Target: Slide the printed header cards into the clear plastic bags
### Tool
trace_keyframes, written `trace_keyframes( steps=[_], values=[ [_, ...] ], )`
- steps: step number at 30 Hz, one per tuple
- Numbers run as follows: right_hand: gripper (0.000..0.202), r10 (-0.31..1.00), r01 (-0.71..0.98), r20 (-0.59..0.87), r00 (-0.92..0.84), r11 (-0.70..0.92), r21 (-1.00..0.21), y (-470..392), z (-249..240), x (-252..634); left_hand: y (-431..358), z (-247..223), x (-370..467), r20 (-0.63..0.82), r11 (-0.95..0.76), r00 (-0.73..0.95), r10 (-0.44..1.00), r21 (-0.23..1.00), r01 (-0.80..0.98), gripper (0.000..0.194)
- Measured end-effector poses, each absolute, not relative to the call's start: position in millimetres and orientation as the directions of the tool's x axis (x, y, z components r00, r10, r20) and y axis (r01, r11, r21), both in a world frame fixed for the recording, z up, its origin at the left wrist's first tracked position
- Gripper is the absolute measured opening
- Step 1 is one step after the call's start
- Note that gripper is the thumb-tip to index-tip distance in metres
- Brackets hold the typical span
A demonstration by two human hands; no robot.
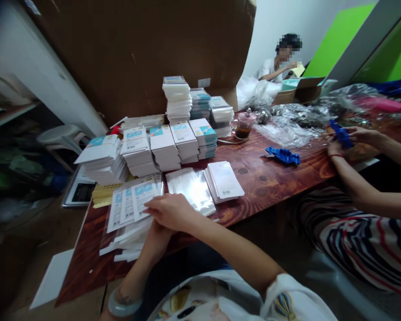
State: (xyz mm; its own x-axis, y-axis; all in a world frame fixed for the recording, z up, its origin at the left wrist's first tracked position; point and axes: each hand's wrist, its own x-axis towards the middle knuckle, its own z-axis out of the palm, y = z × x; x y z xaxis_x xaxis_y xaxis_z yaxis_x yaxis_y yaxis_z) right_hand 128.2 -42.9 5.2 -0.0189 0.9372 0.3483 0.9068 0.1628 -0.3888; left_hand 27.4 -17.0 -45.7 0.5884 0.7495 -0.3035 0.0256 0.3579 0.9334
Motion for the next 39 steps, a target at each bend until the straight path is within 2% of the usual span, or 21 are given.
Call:
trace_keyframes(
  steps=[3,4,6,7,9,11,16,18,19,20,22,24,26,28,34,39],
  values=[
    [0.033,0.908,0.811,0.386,0.164,0.099,-0.576,-73.8,12.6,182.8,-20.2,-42.5,26.8,-0.352,0.436,0.662,0.662,0.899,0.041,0.041],
    [0.041,0.920,0.804,0.356,0.163,0.085,-0.588,-88.4,13.7,206.1,-21.0,-41.5,26.9,-0.353,0.462,0.680,0.642,0.886,0.024,0.041],
    [0.080,0.981,0.843,0.147,0.127,-0.029,-0.537,-116.8,12.8,250.3,-21.5,-39.9,27.7,-0.349,0.497,0.693,0.631,0.868,-0.015,0.041],
    [0.093,0.988,0.853,0.030,0.149,-0.113,-0.509,-128.6,11.0,268.3,-21.4,-39.3,28.3,-0.348,0.502,0.690,0.634,0.864,-0.026,0.041],
    [0.089,0.977,0.859,-0.118,0.175,-0.210,-0.466,-144.3,6.7,292.9,-20.7,-38.5,29.1,-0.347,0.503,0.686,0.640,0.864,-0.033,0.044],
    [0.072,0.971,0.856,-0.158,0.179,-0.233,-0.461,-149.3,4.3,304.3,-20.1,-38.2,29.3,-0.331,0.492,0.688,0.646,0.869,-0.045,0.046],
    [0.042,0.993,0.858,-0.104,0.063,-0.107,-0.502,-140.9,10.0,311.3,-19.5,-41.4,27.4,-0.288,0.464,0.690,0.663,0.883,-0.077,0.056],
    [0.027,0.999,0.886,-0.046,0.024,-0.043,-0.462,-141.7,12.2,306.2,-19.0,-43.6,26.8,-0.285,0.470,0.692,0.664,0.878,-0.089,0.059],
    [0.027,0.999,0.906,0.002,0.037,-0.033,-0.422,-144.6,12.6,299.4,-18.7,-44.5,26.6,-0.289,0.482,0.693,0.660,0.871,-0.095,0.060],
    [0.029,0.995,0.926,0.084,0.060,-0.024,-0.377,-149.2,12.6,288.9,-18.4,-45.0,26.5,-0.293,0.496,0.696,0.656,0.862,-0.104,0.059],
    [0.036,0.937,0.955,0.342,0.070,0.036,-0.296,-162.5,11.5,257.3,-17.8,-45.1,26.3,-0.305,0.522,0.701,0.644,0.846,-0.112,0.059],
    [0.040,0.772,0.952,0.633,-0.049,0.228,-0.205,-176.4,9.3,217.0,-17.5,-44.4,26.0,-0.309,0.539,0.702,0.641,0.833,-0.126,0.061],
    [0.039,0.711,0.896,0.647,-0.275,0.433,-0.095,-184.9,5.9,179.4,-17.5,-44.2,25.3,-0.314,0.545,0.689,0.654,0.826,-0.141,0.064],
    [0.036,0.686,0.855,0.621,-0.379,0.516,-0.048,-185.1,0.2,154.7,-17.8,-45.4,24.8,-0.316,0.518,0.659,0.682,0.845,-0.132,0.067],
    [0.038,0.773,0.914,0.564,-0.291,0.399,-0.076,-173.6,-18.9,149.4,-17.9,-52.7,25.5,-0.288,0.448,0.629,0.722,0.888,-0.108,0.059],
    [0.041,0.796,0.935,0.554,-0.244,0.344,-0.081,-182.9,-13.4,143.7,-17.2,-51.3,25.7,-0.332,0.502,0.649,0.684,0.860,-0.090,0.071]
  ],
)
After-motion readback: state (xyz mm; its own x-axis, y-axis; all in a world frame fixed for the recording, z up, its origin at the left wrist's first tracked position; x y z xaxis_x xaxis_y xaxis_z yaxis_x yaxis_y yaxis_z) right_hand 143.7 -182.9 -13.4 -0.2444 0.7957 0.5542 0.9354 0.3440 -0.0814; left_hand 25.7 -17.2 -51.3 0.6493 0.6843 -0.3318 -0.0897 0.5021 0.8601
